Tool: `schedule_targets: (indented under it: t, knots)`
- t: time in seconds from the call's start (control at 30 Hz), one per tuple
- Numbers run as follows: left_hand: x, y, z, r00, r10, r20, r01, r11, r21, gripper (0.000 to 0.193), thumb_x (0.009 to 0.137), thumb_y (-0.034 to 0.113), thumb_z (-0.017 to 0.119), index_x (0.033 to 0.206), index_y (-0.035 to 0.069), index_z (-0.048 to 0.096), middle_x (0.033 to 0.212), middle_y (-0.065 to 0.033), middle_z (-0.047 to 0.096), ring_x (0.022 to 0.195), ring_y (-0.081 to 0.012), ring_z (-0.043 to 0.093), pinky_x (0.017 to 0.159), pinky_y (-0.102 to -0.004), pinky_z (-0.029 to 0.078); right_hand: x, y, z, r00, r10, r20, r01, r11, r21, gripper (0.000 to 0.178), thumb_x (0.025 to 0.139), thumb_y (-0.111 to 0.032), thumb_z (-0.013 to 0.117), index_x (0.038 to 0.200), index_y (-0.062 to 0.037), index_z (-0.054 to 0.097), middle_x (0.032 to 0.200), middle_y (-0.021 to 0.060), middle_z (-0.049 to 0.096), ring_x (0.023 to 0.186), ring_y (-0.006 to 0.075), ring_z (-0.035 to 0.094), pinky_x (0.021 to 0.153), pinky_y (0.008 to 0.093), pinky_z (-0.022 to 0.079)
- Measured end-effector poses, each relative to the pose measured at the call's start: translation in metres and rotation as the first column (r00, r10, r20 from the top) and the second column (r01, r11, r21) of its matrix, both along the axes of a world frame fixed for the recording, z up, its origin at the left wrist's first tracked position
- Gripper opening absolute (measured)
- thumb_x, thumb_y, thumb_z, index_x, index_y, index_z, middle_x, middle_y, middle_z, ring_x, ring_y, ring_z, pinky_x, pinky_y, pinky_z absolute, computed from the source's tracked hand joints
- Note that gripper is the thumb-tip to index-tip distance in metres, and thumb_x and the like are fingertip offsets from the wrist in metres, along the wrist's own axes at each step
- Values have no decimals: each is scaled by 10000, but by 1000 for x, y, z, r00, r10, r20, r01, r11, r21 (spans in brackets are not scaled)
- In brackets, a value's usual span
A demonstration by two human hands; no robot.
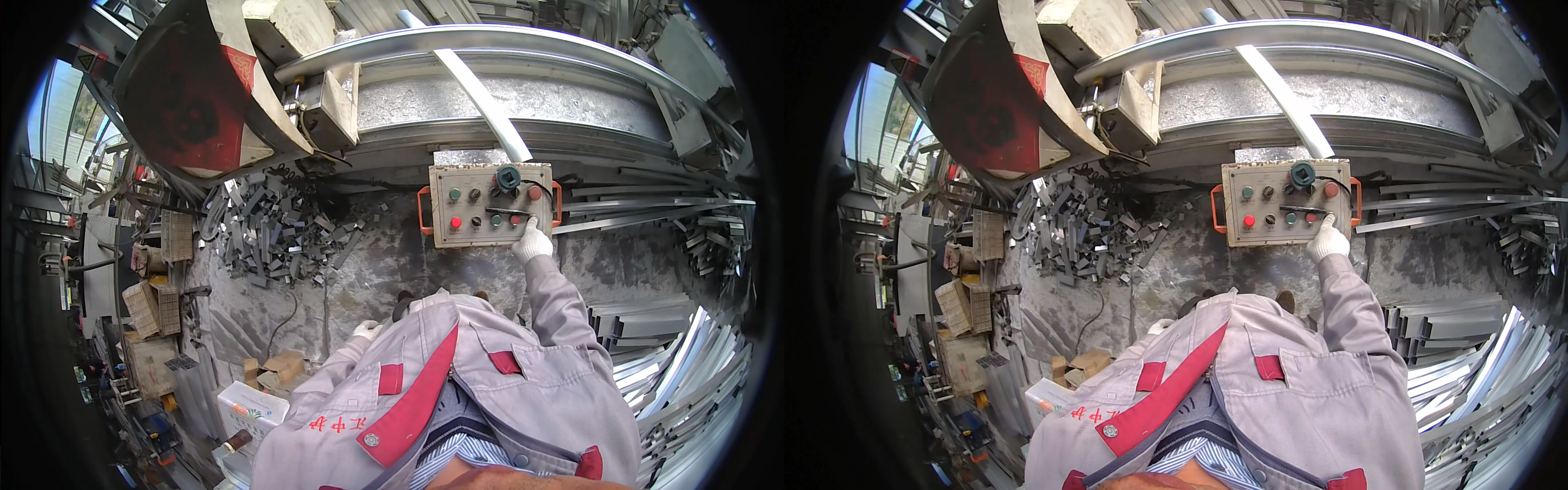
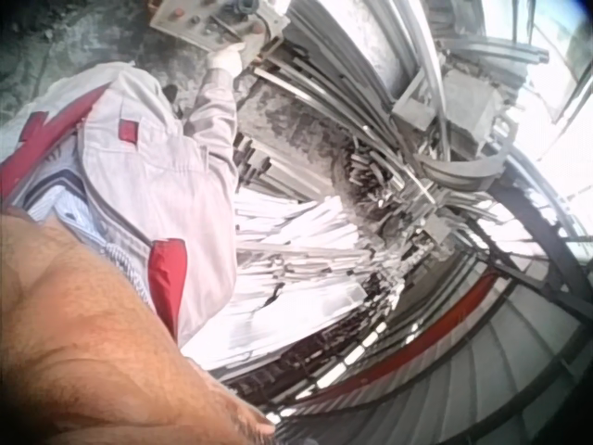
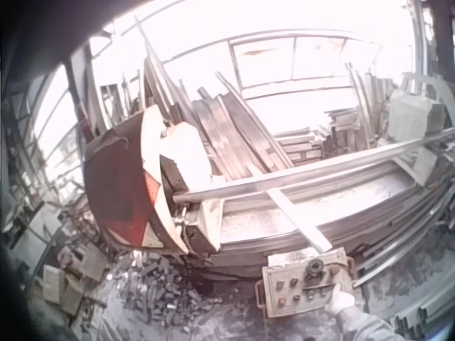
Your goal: The person measures and marks aluminum profiles with a tape measure and marker, then positions them in a cutting machine and operates the controls to cut them. The cut pieces are removed and placed aside. The process repeats for multiple profiles.
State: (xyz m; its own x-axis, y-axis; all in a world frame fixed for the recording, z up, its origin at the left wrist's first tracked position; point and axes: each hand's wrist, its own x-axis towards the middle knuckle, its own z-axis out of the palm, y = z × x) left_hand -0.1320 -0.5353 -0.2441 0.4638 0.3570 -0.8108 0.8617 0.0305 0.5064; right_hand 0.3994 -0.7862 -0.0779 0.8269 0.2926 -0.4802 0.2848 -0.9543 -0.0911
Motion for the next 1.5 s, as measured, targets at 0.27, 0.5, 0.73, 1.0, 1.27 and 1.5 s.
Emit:
schedule_targets:
  t: [0.27,0.5,0.73,1.0,1.27,1.5]
  knots:
    - [-2,7,9,998,65,-9,-64,996,59,678,962,362,798,1442,-69,589,1314,-251,734,1208,-303,726,1043,-380,578,-5,4,-1,998,-66,10,65,997,32,922,905,-276,690,1677,-8,264,1153,252,773,1054,386,773,910,478,615]
    - [-4,12,1,979,202,-23,-203,979,-20,647,970,345,793,1429,-69,604,1298,-249,738,1188,-302,731,1031,-378,576,-3,5,-4,996,-90,-4,90,996,3,926,911,-286,682,1686,-24,249,1192,246,767,1083,376,768,932,470,611]
    - [-7,16,-3,992,128,6,-128,990,64,661,969,377,791,1426,-65,609,1307,-245,737,1206,-311,725,1042,-398,572,0,5,-11,997,-81,-7,81,997,12,940,908,-306,695,1688,-31,248,1215,238,763,1095,376,765,938,470,610]
    - [-16,14,-12,992,128,-23,-126,991,46,684,962,407,794,1422,-65,612,1312,-251,735,1213,-318,726,1057,-398,571,0,3,-10,997,-82,-2,82,996,27,948,901,-319,706,1675,-5,258,1211,257,759,1097,384,764,938,477,609]
    - [-15,8,-9,996,87,30,-89,993,77,666,960,420,781,1398,-62,640,1309,-245,738,1219,-307,727,1058,-391,571,1,2,-10,999,-49,-3,49,998,40,952,897,-314,708,1668,14,257,1173,259,765,1072,394,766,922,478,610]
    - [-12,4,5,989,142,-29,-141,990,29,638,976,409,760,1391,-60,642,1303,-223,746,1215,-289,729,1058,-380,569,1,1,-15,998,-68,1,68,996,55,945,897,-293,698,1664,33,252,1139,264,768,1044,400,768,911,482,608]
